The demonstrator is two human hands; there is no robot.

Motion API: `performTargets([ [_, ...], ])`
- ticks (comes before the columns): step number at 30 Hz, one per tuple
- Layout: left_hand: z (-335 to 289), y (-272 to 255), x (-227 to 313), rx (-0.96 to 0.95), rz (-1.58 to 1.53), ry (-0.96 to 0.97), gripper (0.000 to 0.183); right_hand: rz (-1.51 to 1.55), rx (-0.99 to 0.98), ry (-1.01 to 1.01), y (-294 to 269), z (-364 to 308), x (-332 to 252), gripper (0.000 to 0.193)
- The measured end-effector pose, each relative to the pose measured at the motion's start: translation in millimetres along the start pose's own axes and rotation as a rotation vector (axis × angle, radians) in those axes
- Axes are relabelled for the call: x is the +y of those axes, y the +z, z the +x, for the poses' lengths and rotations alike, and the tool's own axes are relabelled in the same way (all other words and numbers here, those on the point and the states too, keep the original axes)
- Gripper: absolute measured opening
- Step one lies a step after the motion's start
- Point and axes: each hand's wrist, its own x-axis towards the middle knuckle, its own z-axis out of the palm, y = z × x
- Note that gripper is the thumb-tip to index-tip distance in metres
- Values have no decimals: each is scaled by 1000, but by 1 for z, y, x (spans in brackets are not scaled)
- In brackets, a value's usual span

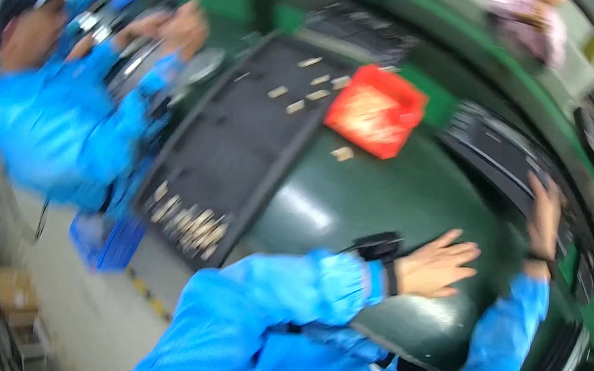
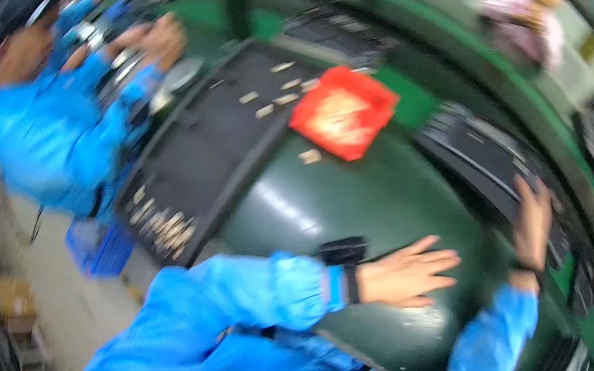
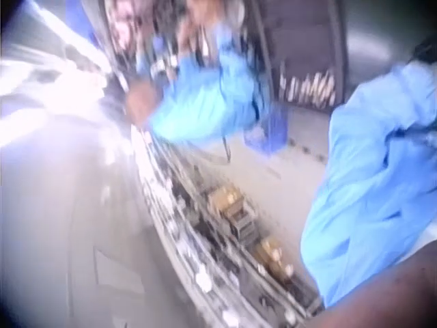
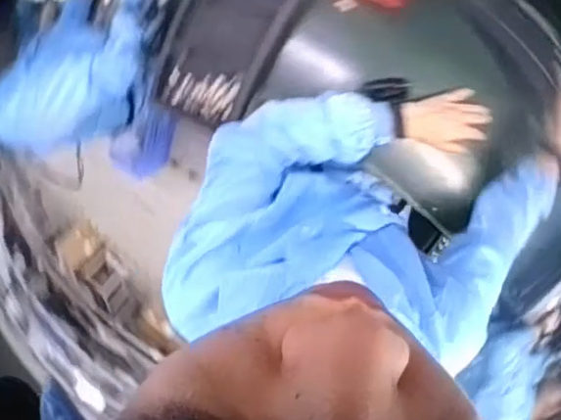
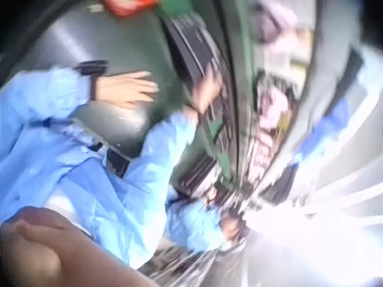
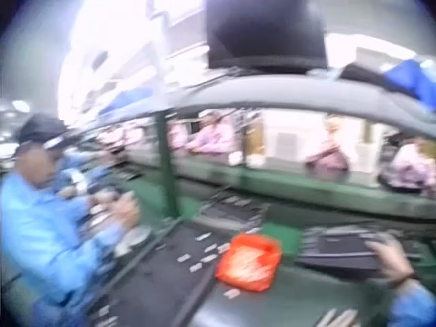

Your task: The person assembles internal electronic boards and connects cables and connectors inside a tablet by hand on a factory production line.

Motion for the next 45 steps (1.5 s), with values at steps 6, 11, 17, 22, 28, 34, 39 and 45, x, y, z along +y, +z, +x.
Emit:
performTargets([
  [6, -26, -81, 35, 202, -120, -201, 25, -19, -82, 132, -103, -161, 57, 64],
  [11, -120, -162, 85, 347, -25, -553, 14, -177, -47, 28, -99, -222, 65, 65],
  [17, -270, -240, 67, 572, 865, -1041, 11, -606, -148, -60, -95, -165, 83, 47],
  [22, -334, -267, 8, 526, 920, -1064, 21, -229, -91, -199, -101, -143, 121, 33],
  [28, -332, -288, 7, 462, 853, -1152, 25, -159, -106, -78, -101, -162, 99, 32],
  [34, -315, -316, 44, 733, 589, -1239, 30, -142, 24, -131, -117, -152, 101, 33],
  [39, -199, -305, 75, 918, 274, -845, 22, -154, 322, -299, -133, -151, 99, 32],
  [45, -20, -192, 39, 655, -862, -277, 22, -250, -348, -282, -17, -192, -32, 38],
])
